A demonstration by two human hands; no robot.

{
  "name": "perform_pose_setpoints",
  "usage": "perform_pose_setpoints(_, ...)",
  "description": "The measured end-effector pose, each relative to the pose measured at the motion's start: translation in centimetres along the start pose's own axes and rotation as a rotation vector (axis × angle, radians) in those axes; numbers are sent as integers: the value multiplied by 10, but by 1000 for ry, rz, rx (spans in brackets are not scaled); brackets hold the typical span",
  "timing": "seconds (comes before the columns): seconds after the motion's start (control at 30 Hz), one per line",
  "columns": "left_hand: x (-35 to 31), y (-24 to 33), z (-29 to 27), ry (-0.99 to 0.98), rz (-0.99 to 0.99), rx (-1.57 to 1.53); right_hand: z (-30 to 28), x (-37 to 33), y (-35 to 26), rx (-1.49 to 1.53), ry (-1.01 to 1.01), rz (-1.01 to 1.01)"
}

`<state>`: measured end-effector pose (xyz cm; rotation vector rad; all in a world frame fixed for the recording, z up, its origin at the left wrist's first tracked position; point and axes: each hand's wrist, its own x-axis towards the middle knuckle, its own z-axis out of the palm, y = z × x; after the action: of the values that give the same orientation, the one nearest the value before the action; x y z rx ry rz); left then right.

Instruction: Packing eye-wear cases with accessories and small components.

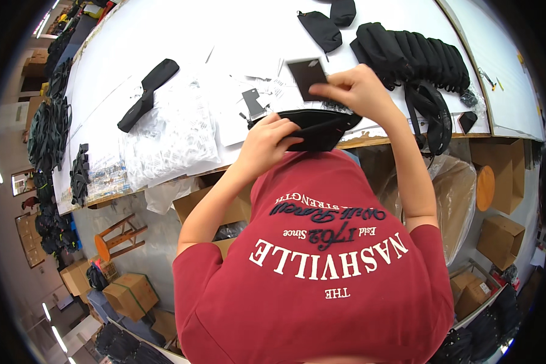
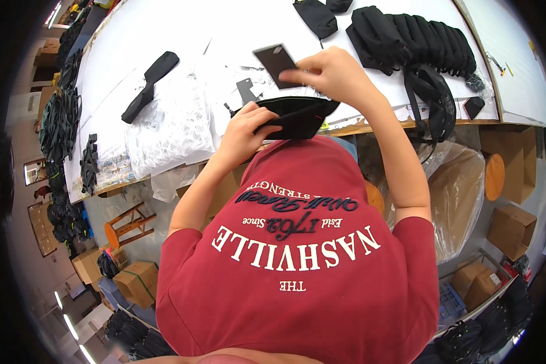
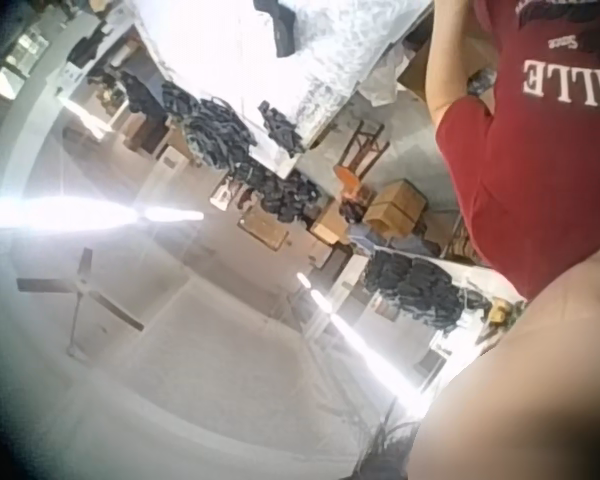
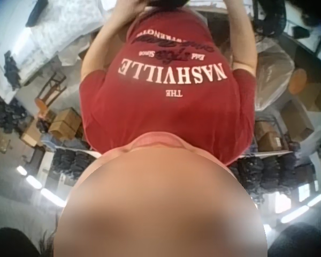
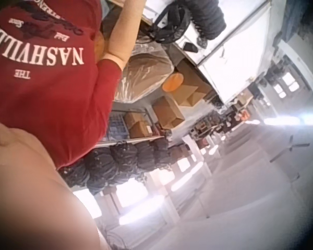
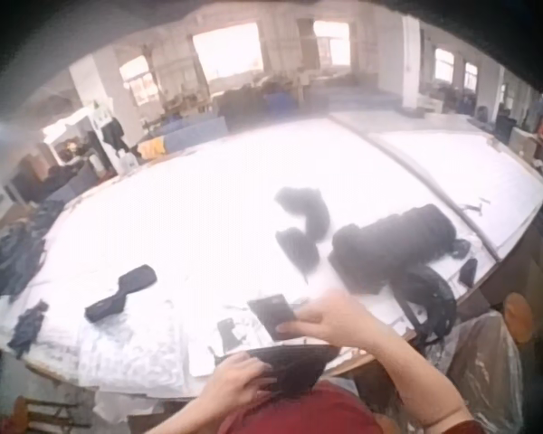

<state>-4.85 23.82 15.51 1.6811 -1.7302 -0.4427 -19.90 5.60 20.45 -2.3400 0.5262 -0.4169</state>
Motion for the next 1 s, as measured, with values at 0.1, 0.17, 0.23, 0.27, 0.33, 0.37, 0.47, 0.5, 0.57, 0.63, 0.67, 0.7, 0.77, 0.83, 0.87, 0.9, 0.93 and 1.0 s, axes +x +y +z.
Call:
perform_pose_setpoints(0.1, 7, 3, 9, 26, 144, 67, 7, -5, -13, -42, -156, -110)
perform_pose_setpoints(0.17, 9, 4, 12, 33, 223, 108, 7, -10, -13, -108, -188, -114)
perform_pose_setpoints(0.23, 9, 5, 14, 26, 229, 123, 10, -16, -6, -289, -283, -75)
perform_pose_setpoints(0.27, 9, 5, 14, 22, 234, 104, 12, -18, -4, -355, -313, -40)
perform_pose_setpoints(0.33, 9, 7, 17, 21, 227, 67, 18, -24, 0, -405, -363, -43)
perform_pose_setpoints(0.37, 9, 10, 18, 21, 227, 66, 20, -25, 1, -455, -413, -46)
perform_pose_setpoints(0.47, 14, 17, 14, 173, 323, 139, 22, -26, -6, -484, -433, -66)
perform_pose_setpoints(0.5, 15, 13, 13, 171, 323, 135, 22, -26, -8, -469, -432, -77)
perform_pose_setpoints(0.57, 17, 1, 12, -41, 256, 1, 28, -32, 7, -344, -381, -58)
perform_pose_setpoints(0.63, 22, -3, 4, -139, 161, -73, 26, -31, 11, -221, -328, -42)
perform_pose_setpoints(0.67, 27, -8, 2, -189, 117, -131, 22, -32, 10, -69, -355, 70)
perform_pose_setpoints(0.7, 31, -13, 1, -231, 67, -188, 18, -32, 6, 83, -387, 175)
perform_pose_setpoints(0.77, 39, -43, 12, -278, -185, -561, 12, -35, 0, 45, -431, 184)
perform_pose_setpoints(0.83, 60, -88, 27, 29, -229, -735, 10, -41, -4, 6, -467, 197)
perform_pose_setpoints(0.87, 62, -139, 45, 184, -402, -561, 12, -44, -3, 43, -455, 175)
perform_pose_setpoints(0.9, 62, -158, 50, 241, -475, -255, 13, -49, 1, 83, -432, 176)
perform_pose_setpoints(0.93, 50, -180, 60, 173, -522, 24, 15, -53, 2, 82, -420, 202)
perform_pose_setpoints(1.0, 33, -206, 74, 108, -564, 299, 18, -61, 7, 170, -428, 233)
